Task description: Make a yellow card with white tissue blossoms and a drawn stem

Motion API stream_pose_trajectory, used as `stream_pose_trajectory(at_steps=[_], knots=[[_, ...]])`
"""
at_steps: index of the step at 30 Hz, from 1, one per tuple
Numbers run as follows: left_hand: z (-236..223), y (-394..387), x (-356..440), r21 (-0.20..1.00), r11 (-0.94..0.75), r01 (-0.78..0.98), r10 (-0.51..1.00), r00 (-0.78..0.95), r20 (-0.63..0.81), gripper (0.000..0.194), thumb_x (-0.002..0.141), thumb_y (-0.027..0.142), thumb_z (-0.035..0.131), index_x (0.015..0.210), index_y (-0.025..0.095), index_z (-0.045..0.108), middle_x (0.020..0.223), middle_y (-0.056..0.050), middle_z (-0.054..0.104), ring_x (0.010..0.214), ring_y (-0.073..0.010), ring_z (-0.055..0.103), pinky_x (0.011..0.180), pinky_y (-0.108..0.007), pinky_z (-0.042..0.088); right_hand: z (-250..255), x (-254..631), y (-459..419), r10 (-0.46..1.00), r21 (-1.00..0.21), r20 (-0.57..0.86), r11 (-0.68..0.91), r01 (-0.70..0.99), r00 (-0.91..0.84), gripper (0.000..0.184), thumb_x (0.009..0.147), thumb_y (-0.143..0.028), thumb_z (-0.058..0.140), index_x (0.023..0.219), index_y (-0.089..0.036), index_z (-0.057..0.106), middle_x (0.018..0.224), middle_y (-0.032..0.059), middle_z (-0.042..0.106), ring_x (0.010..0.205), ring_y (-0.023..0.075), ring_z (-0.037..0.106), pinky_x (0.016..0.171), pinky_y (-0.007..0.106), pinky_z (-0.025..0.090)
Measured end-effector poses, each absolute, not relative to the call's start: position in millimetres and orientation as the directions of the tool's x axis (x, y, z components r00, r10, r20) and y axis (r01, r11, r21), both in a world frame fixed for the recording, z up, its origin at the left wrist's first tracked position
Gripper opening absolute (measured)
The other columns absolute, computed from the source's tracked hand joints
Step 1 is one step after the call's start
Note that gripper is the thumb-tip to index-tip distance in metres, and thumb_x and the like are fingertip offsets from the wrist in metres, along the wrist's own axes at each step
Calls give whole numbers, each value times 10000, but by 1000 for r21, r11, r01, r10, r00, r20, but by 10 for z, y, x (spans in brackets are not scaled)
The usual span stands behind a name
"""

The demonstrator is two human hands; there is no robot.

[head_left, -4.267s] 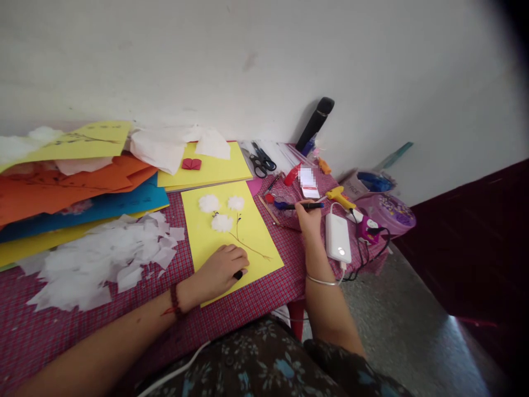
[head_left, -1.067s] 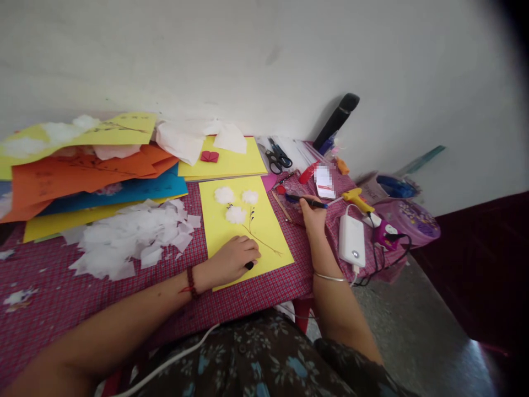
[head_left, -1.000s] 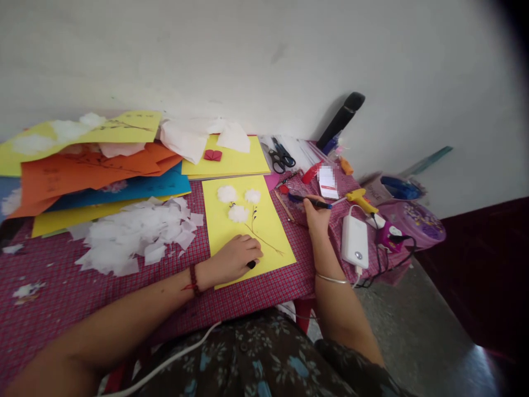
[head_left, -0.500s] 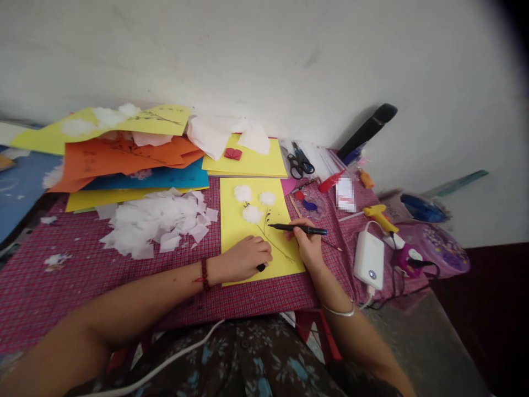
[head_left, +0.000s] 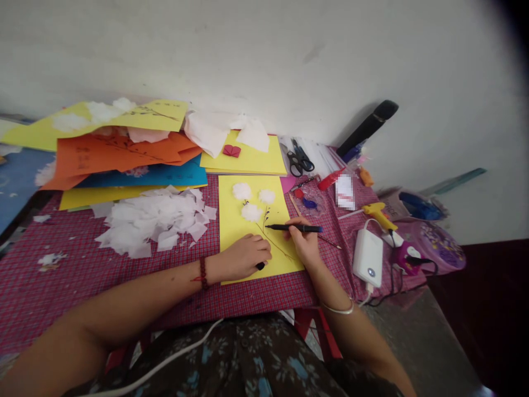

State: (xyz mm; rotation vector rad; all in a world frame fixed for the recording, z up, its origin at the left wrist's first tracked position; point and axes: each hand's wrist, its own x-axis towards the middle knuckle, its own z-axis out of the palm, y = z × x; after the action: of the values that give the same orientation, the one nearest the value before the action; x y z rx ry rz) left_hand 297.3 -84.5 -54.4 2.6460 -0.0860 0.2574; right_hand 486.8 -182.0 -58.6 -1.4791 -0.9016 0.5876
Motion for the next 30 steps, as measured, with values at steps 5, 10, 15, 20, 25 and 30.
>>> stream_pose_trajectory(at_steps=[5, 10, 15, 20, 25, 30], knots=[[-536, -842, 2972, 465, -879, -106, -18, 982, 189, 101, 933, 201, 550, 958, 186, 647, 992, -53, 649, 940, -205, 524, 858, -352, 403, -572, 4861, -1819, 838, -982, 111, 11, 188, 534, 57, 799, -299, 604, 812, -245, 612, 544, -43, 580, 496, 151, 550, 522, 292, 449], [-539, -843, 2979, 460, -882, -105, -20, 982, 186, 107, 940, 209, 535, 944, 186, 639, 977, -50, 644, 933, -206, 521, 857, -347, 395, -585, 4939, -1804, 783, -990, 99, 140, -18, 615, 113, 860, -340, 557, 898, -243, 599, 592, -39, 615, 541, 154, 600, 559, 292, 467], [-548, -842, 2979, 455, -884, -104, -22, 983, 180, 82, 912, 180, 563, 960, 191, 629, 999, -50, 648, 955, -208, 522, 874, -351, 392, -489, 5022, -1717, 780, -991, 76, 127, -38, 621, 204, 868, -402, 570, 979, -236, 606, 647, -22, 642, 585, 157, 640, 568, 291, 496], [-544, -833, 2965, 463, -880, -110, -18, 980, 198, 81, 918, 187, 560, 956, 191, 631, 988, -50, 648, 954, -206, 522, 868, -351, 400, -363, 5039, -1487, 791, -988, 145, 85, 129, 594, 193, 800, -379, 677, 869, -216, 599, 584, -38, 605, 493, 120, 564, 502, 254, 466], [-553, -822, 2972, 535, -838, -109, 4, 979, 205, 94, 928, 188, 545, 906, 193, 636, 958, -37, 644, 918, -189, 535, 853, -338, 399, -241, 5448, -1519, 509, -940, 339, 152, 305, 791, 173, 804, -357, 647, 823, -217, 548, 508, -81, 488, 407, 90, 438, 405, 221, 348], [-546, -813, 2979, 597, -795, -103, 19, 981, 194, 126, 935, 168, 520, 925, 184, 645, 986, -51, 642, 945, -196, 541, 879, -342, 396, -305, 5978, -1797, 283, -950, 310, 134, 282, 908, 216, 748, -352, 669, 794, -221, 503, 460, -107, 435, 374, 83, 388, 378, 210, 293]])
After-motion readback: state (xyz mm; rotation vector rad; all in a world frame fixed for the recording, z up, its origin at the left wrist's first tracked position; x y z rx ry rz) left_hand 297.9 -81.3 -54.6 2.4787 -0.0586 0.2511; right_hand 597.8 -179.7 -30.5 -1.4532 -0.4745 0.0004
